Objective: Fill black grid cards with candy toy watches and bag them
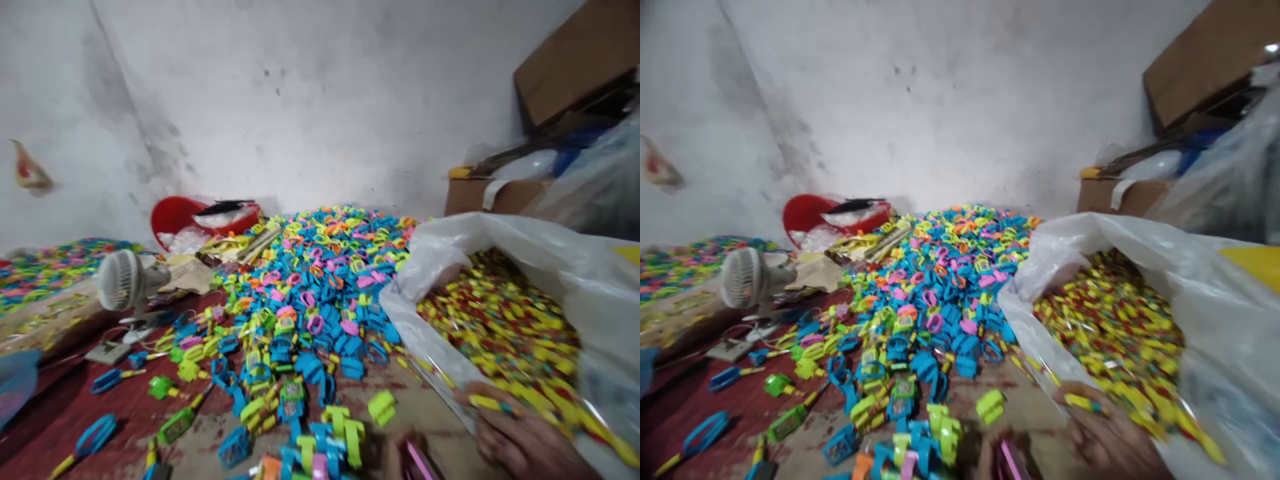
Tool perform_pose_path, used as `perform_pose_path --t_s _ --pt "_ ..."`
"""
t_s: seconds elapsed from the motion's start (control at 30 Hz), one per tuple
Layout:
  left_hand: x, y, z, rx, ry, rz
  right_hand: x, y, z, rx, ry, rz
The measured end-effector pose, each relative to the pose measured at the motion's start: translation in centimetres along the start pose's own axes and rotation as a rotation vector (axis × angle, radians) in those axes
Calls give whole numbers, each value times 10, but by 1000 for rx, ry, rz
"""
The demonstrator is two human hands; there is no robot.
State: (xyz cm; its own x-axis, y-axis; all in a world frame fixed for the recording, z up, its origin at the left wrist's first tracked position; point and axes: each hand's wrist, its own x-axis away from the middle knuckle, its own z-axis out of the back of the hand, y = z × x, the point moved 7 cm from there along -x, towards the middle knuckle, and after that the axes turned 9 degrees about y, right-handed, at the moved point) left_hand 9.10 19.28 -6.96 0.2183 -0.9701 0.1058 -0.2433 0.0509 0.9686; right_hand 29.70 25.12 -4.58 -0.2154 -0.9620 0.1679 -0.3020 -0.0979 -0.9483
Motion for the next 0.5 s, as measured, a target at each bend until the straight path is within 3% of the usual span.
perform_pose_path --t_s 0.1,0.17,0.3,0.5 --pt "17 -14 -7 -6 -15 60 33 4 -9 41 -63 -34" --pt "24 -15 -13 -61 -49 -7 48 5 -14 188 -142 19" --pt "29 -21 -28 20 -179 83 65 11 -2 454 -77 208" --pt "42 -14 -40 7 -309 116 82 35 -13 224 -220 95"
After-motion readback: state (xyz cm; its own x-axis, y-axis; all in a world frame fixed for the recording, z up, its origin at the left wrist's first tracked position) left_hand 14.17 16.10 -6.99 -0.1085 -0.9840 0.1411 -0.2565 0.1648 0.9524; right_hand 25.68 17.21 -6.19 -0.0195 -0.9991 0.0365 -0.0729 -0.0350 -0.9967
